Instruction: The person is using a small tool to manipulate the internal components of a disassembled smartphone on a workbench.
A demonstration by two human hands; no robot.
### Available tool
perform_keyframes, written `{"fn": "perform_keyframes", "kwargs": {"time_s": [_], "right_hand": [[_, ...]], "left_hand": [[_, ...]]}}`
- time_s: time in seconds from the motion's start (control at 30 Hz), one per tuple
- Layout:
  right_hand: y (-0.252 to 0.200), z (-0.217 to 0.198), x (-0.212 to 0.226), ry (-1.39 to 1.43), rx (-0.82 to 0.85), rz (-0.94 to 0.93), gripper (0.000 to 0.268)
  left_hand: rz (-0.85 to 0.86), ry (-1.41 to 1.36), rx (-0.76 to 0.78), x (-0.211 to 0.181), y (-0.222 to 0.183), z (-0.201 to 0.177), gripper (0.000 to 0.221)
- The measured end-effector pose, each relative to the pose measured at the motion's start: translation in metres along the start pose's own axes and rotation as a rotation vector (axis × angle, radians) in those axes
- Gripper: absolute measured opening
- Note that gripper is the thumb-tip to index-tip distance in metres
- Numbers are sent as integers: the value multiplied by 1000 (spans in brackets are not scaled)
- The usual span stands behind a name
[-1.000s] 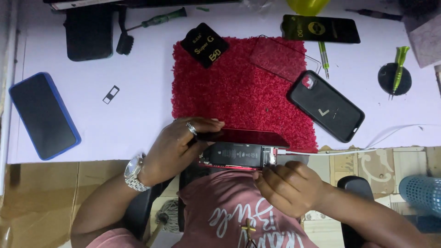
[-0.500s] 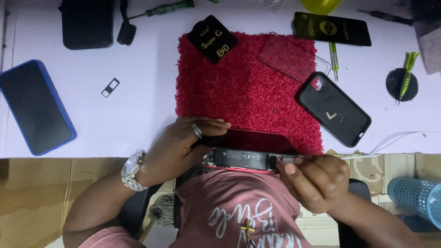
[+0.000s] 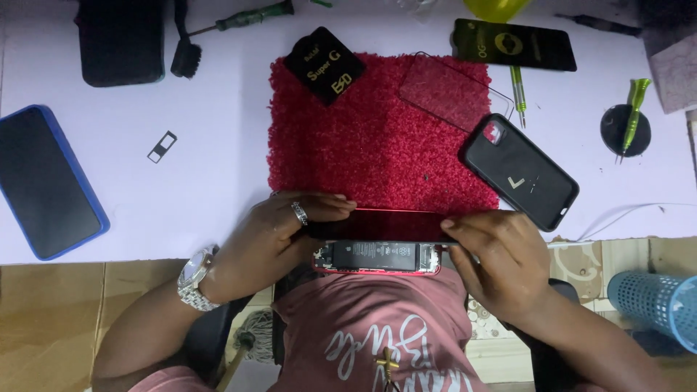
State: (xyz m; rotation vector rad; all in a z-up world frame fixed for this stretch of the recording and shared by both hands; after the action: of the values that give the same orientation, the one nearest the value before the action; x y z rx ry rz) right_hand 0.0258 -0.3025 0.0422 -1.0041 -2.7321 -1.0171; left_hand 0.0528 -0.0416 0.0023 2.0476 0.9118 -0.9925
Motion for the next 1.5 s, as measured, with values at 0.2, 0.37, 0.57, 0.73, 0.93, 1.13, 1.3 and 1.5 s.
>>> {"fn": "perform_keyframes", "kwargs": {"time_s": [0.2, 0.37, 0.57, 0.73, 0.93, 1.13, 1.3, 1.5], "right_hand": [[-1, 2, -6, 76, -10, 40, 19], [4, 1, -7, 89, -9, 69, 22], [6, 1, -10, 118, 3, 97, 25], [4, 2, -13, 125, 7, 107, 28], [3, -1, -15, 128, 50, 87, 33], [1, -5, -16, 98, 41, 125, 32], [-2, -13, -14, 7, 23, 95, 31], [-33, 9, -16, 34, 353, -28, 50]], "left_hand": [[-3, 47, 22, -3, 2, -1, 31], [-35, -3, -2, -7, 5, -4, 25], [-59, 9, -15, -8, 5, -5, 25], [-38, 56, -1, -8, 4, -4, 26], [-49, 47, -16, -10, 5, -5, 27], [-62, 44, -23, -10, 6, -7, 25], [-18, 64, -13, -10, 5, -5, 26], [-48, 82, -4, -8, 7, -5, 23]]}}
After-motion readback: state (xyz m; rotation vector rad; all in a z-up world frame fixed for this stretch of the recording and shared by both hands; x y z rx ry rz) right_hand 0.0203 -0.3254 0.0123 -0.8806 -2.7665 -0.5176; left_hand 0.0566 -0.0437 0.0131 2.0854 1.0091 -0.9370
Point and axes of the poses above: each hand's wrist, its own y-axis towards the middle knuckle, its own z-axis out of the palm, x = y × z, the point moved 7 cm from there along y, towards the middle knuckle
